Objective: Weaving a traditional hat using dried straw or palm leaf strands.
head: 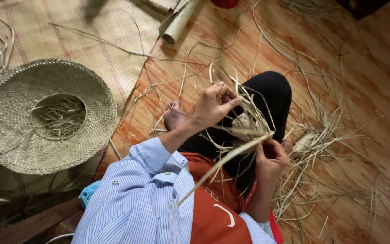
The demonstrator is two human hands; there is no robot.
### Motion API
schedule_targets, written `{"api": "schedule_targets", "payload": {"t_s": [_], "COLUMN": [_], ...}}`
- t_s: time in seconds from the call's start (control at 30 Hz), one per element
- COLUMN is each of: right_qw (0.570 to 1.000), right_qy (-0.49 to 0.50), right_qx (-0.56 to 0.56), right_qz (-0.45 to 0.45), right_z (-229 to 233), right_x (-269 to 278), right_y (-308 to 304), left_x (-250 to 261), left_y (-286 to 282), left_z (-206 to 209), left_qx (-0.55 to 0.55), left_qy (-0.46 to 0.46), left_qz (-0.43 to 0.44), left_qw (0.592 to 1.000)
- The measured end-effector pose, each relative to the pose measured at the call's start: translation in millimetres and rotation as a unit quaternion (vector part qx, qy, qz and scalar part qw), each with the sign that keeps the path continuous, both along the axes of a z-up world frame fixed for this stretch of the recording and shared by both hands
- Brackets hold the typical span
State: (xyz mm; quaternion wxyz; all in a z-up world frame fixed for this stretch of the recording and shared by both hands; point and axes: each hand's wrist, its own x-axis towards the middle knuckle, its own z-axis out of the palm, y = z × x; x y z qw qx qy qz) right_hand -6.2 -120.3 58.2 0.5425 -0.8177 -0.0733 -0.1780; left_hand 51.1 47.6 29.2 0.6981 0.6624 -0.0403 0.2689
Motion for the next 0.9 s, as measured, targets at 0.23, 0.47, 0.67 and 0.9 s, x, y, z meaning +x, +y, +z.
{"api": "schedule_targets", "payload": {"t_s": [0.23, 0.47, 0.67, 0.9], "right_qw": [0.999, 0.989, 0.963, 0.967], "right_qy": [0.025, 0.110, 0.056, -0.018], "right_qx": [0.028, 0.099, -0.221, -0.242], "right_qz": [-0.008, -0.019, -0.144, -0.079], "right_z": [-5, -31, -87, -98], "right_x": [-1, -16, -17, -28], "right_y": [-13, -37, -71, -103], "left_x": [-2, -59, -78, -60], "left_y": [3, 40, 42, 21], "left_z": [8, 92, 105, 66], "left_qx": [-0.030, 0.066, 0.064, 0.210], "left_qy": [0.009, -0.089, -0.157, -0.074], "left_qz": [0.009, -0.040, 0.036, -0.052], "left_qw": [0.999, 0.993, 0.985, 0.973]}}
